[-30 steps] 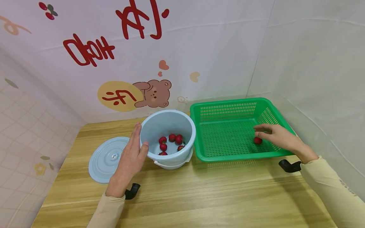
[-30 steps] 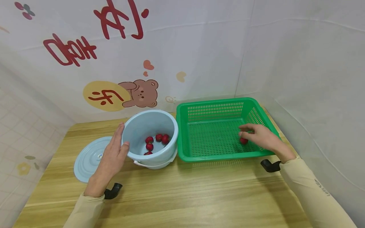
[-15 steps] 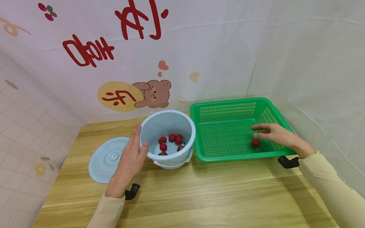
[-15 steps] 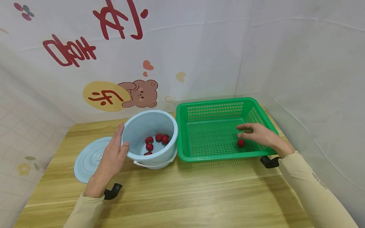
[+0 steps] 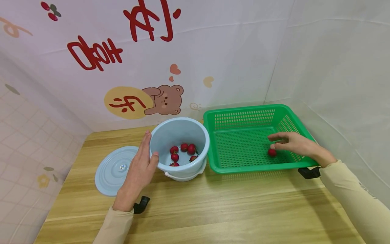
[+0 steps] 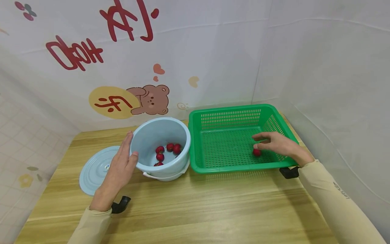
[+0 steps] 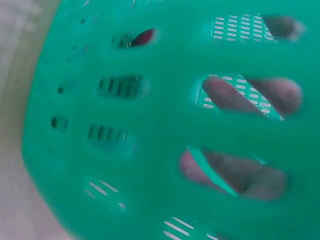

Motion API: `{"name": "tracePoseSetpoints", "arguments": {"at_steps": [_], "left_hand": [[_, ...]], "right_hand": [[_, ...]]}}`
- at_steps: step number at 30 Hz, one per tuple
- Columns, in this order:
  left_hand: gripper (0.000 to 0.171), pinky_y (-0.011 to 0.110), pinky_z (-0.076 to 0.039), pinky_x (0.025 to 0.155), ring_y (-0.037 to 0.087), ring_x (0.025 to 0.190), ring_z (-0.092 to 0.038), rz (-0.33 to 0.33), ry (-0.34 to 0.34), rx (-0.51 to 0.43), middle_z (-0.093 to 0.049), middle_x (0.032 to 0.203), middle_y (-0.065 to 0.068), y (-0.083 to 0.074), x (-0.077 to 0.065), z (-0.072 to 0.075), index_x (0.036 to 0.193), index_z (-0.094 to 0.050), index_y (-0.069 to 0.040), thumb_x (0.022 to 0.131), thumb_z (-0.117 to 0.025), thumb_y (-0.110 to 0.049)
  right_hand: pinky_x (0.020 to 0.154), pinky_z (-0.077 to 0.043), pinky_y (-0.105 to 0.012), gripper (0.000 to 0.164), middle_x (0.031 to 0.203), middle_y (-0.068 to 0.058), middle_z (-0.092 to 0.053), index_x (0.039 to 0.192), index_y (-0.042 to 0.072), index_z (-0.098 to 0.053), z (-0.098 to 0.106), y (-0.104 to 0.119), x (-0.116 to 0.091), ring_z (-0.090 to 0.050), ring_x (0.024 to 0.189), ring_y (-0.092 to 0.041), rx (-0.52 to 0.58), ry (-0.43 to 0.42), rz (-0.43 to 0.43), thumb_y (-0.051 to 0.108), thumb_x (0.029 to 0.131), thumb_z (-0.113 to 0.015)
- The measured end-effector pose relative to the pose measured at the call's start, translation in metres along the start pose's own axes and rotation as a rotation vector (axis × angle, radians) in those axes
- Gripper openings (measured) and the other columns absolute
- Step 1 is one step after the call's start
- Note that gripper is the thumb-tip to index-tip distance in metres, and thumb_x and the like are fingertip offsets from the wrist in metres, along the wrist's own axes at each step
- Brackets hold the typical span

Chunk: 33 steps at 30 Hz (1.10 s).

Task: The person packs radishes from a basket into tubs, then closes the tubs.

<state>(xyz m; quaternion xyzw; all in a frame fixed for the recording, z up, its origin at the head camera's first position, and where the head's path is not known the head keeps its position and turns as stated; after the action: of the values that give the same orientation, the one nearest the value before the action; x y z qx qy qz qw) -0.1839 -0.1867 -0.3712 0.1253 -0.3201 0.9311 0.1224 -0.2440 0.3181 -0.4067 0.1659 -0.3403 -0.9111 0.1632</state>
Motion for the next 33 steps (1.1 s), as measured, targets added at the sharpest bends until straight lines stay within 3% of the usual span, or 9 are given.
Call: {"name": "tracePoseSetpoints", "arguments": {"at_steps": [11,16,20,25,33], "left_hand": [[0.068,0.063,-0.032,0.116,0.038,0.153,-0.028,-0.01,-0.004,0.006,-0.018,0.172,0.014,0.0,-0.001,-0.001,0.166,-0.017,-0.005,0.108,-0.04,-0.035],[0.068,0.063,-0.032,0.116,0.038,0.153,-0.028,-0.011,-0.003,0.005,-0.019,0.171,0.015,0.0,-0.001,-0.001,0.165,-0.017,-0.005,0.109,-0.04,-0.036],[0.069,0.063,-0.032,0.116,0.038,0.153,-0.028,-0.013,-0.007,0.006,-0.019,0.171,0.015,0.0,-0.001,-0.001,0.165,-0.018,-0.004,0.109,-0.04,-0.037],[0.069,0.063,-0.032,0.116,0.038,0.153,-0.028,-0.015,-0.008,0.006,-0.019,0.171,0.015,0.0,0.0,0.0,0.165,-0.018,-0.004,0.109,-0.04,-0.037],[0.068,0.063,-0.032,0.116,0.039,0.153,-0.029,-0.016,-0.01,0.004,-0.019,0.171,0.014,-0.002,0.0,0.001,0.165,-0.018,-0.003,0.109,-0.04,-0.034]], "right_hand": [[0.103,-0.046,-0.056,0.056,0.144,-0.016,-0.06,0.145,0.006,-0.059,-0.009,-0.002,0.007,-0.047,0.139,-0.045,-0.086,0.055,0.035,0.034,0.098,-0.072],[0.103,-0.047,-0.058,0.054,0.145,-0.022,-0.058,0.144,0.001,-0.058,-0.015,-0.005,0.009,-0.045,0.138,-0.049,-0.079,0.101,0.053,0.026,0.098,-0.072],[0.099,-0.052,-0.048,0.05,0.141,-0.023,-0.06,0.142,-0.001,-0.059,-0.019,-0.007,0.011,-0.051,0.133,-0.046,-0.068,0.143,0.057,0.02,0.098,-0.072],[0.087,-0.054,-0.029,0.042,0.128,-0.016,-0.068,0.136,-0.002,-0.064,-0.023,-0.01,0.012,-0.062,0.118,-0.033,-0.046,0.187,0.037,0.015,0.098,-0.07],[0.08,-0.054,-0.028,0.03,0.122,-0.013,-0.071,0.127,-0.001,-0.07,-0.024,-0.008,0.013,-0.064,0.111,-0.028,-0.068,0.19,0.048,0.009,0.098,-0.069]]}}
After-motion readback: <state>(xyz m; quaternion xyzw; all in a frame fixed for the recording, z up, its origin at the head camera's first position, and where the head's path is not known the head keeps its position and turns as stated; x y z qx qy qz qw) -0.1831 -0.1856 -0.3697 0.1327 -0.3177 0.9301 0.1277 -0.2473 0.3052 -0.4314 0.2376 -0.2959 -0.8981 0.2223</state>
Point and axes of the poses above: each hand's wrist, its own x-axis towards the middle knuckle, its own z-axis out of the back of the hand, y = z × x, the point moved 8 cm from there along x, towards the middle knuckle
